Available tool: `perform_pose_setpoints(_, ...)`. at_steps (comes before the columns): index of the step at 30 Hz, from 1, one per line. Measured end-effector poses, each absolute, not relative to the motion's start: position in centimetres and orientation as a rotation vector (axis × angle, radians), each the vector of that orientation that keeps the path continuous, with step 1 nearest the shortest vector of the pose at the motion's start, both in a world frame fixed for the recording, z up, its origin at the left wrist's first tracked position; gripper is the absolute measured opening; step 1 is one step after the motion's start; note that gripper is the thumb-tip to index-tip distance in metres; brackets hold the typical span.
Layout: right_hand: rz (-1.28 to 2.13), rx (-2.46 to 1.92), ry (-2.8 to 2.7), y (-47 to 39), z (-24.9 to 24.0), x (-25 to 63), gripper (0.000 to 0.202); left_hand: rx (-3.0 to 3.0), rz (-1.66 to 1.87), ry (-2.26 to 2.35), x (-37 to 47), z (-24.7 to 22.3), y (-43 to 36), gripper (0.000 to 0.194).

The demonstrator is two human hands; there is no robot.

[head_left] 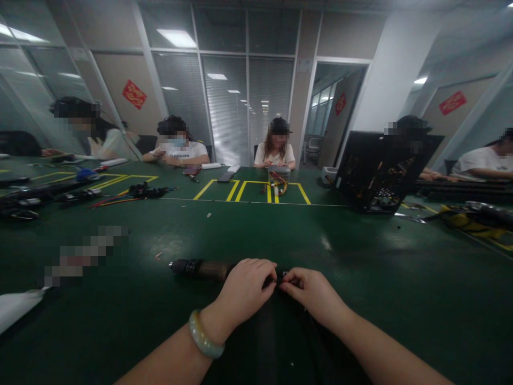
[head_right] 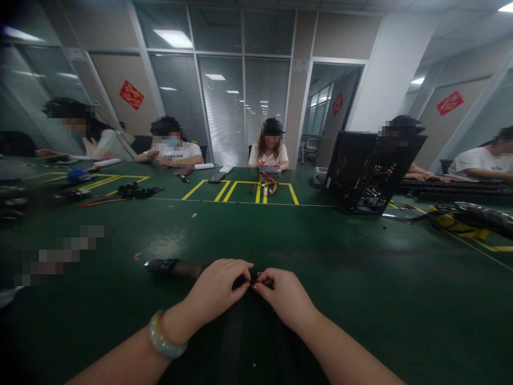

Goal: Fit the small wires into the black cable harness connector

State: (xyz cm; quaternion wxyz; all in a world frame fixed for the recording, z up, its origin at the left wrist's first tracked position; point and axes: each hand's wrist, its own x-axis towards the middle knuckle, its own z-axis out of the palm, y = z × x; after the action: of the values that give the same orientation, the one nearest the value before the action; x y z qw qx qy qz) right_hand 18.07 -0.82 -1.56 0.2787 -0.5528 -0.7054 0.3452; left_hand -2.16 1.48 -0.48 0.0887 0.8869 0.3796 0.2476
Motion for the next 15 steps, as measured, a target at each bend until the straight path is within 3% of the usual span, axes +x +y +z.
perform_pose_setpoints(15,0.887,-1.499,-1.818,-0.5,-2.02,17.84,0.016,2.681,0.696,1.116,-2.11,0.02,1.37,0.01)
